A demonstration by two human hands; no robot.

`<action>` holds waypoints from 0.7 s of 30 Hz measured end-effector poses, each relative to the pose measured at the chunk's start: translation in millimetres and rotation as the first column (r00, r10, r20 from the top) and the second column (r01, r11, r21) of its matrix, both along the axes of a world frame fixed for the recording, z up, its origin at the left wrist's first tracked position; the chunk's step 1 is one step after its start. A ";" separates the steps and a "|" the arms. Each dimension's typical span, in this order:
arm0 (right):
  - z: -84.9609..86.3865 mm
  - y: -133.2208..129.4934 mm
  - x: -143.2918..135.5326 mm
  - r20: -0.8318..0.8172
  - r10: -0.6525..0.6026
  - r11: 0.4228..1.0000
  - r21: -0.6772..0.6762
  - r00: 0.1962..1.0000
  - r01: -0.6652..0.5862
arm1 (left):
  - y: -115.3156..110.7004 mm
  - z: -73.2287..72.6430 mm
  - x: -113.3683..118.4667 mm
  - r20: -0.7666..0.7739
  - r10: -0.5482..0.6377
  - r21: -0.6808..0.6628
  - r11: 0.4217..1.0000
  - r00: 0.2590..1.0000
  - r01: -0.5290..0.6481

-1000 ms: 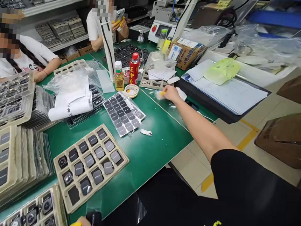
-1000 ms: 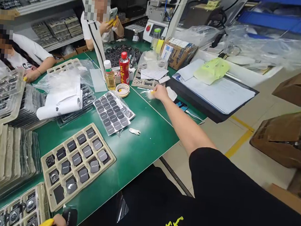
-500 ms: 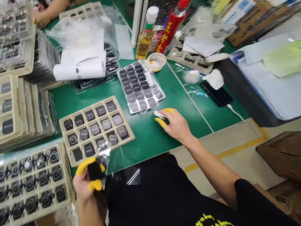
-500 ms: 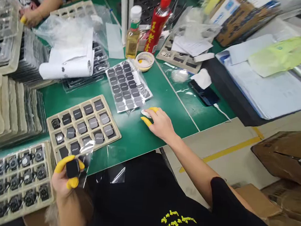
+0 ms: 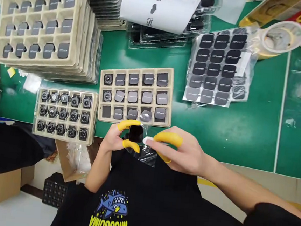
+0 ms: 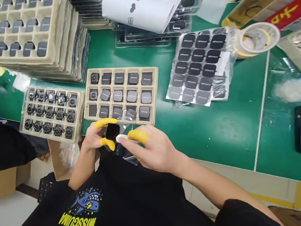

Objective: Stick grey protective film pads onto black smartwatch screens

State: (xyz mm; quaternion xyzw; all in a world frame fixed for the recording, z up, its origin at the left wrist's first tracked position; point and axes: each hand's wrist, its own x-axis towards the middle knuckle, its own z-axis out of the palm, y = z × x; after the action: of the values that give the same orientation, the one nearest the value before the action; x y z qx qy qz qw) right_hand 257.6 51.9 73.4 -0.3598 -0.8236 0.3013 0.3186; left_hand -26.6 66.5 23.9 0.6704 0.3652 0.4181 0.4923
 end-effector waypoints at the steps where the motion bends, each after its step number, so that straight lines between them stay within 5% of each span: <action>1: 3.8 5.6 -6.7 -0.007 0.074 0.995 0.069 0.997 -0.074 | -0.4 1.7 -0.5 -0.015 -0.012 0.013 1.000 1.000 0.012; 6: 5.9 32.3 -16.7 0.059 0.270 0.888 0.371 0.961 -0.272 | -3.0 5.0 -2.1 -0.093 -0.121 -0.038 0.992 0.988 0.118; 12: 0.5 45.0 -25.0 0.128 0.103 0.905 0.399 0.986 -0.146 | -2.4 -3.5 5.3 0.020 -0.077 0.004 0.997 0.997 0.077; 18: 7.3 46.4 -14.6 0.149 -0.073 0.908 0.419 0.986 0.004 | -8.8 -14.8 8.3 0.126 0.065 -0.232 0.972 0.990 -0.035; 21: 19.1 42.6 -11.5 0.132 -0.033 0.945 0.327 0.991 -0.012 | -7.6 -12.1 5.7 0.134 0.100 -0.261 0.963 0.986 -0.062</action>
State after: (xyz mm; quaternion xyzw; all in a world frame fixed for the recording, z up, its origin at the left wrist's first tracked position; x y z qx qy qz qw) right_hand 246.1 94.5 92.4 -0.3261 -0.8800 0.1335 0.3186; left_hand -20.9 58.9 11.9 0.5535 0.4061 0.4351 0.5825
